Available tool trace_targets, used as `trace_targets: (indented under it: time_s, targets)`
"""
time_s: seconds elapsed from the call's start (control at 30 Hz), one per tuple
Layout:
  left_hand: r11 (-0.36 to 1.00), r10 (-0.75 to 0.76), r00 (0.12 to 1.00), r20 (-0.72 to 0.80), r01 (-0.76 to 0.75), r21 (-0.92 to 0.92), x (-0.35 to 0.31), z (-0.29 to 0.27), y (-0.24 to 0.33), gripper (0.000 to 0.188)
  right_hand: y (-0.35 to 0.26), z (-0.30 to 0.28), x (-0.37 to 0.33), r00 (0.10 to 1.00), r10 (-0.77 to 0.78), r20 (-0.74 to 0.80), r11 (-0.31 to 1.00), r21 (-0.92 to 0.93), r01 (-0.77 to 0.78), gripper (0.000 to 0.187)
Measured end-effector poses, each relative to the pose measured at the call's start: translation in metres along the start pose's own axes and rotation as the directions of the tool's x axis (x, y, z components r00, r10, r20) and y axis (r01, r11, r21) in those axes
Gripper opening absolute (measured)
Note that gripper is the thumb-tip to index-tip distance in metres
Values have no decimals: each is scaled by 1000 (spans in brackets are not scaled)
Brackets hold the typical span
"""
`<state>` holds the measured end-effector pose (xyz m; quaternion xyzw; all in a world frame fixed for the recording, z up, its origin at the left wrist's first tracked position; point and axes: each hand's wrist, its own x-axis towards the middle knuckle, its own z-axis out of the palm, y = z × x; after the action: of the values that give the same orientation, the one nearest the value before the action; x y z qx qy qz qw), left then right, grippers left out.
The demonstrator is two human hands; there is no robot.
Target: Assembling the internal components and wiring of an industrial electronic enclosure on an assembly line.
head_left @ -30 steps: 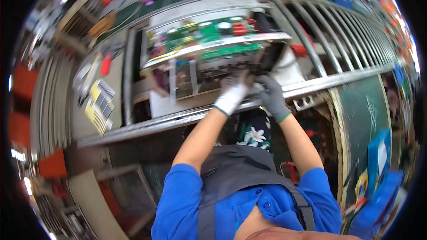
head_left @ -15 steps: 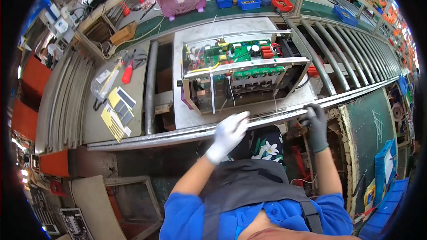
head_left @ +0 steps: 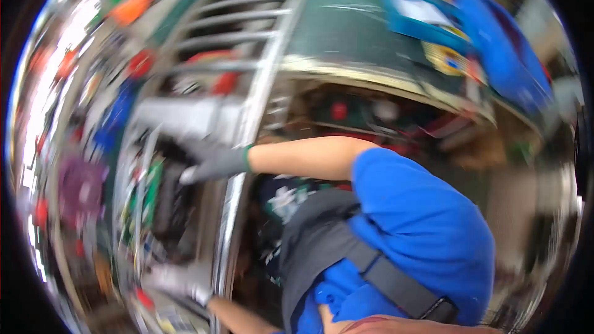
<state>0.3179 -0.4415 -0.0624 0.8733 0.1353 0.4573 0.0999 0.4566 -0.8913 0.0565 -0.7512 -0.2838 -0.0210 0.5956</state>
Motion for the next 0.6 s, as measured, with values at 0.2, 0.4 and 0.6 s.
trace_targets:
  time_s: [0.2,0.4,0.6]
  targets:
    - [994,-60,996,65,65,-88,28,-47,138,62,28,-221,-190,851,40,-523,693,-599,-401,46]
    - [995,47,998,37,-44,-90,-9,-42,65,47,-11,-368,-346,310,468,-827,-146,-418,-896,94]
    - [809,-144,980,-136,37,-587,-16,-44,202,35,76,-412,-389,623,366,-691,540,-388,-747,53]
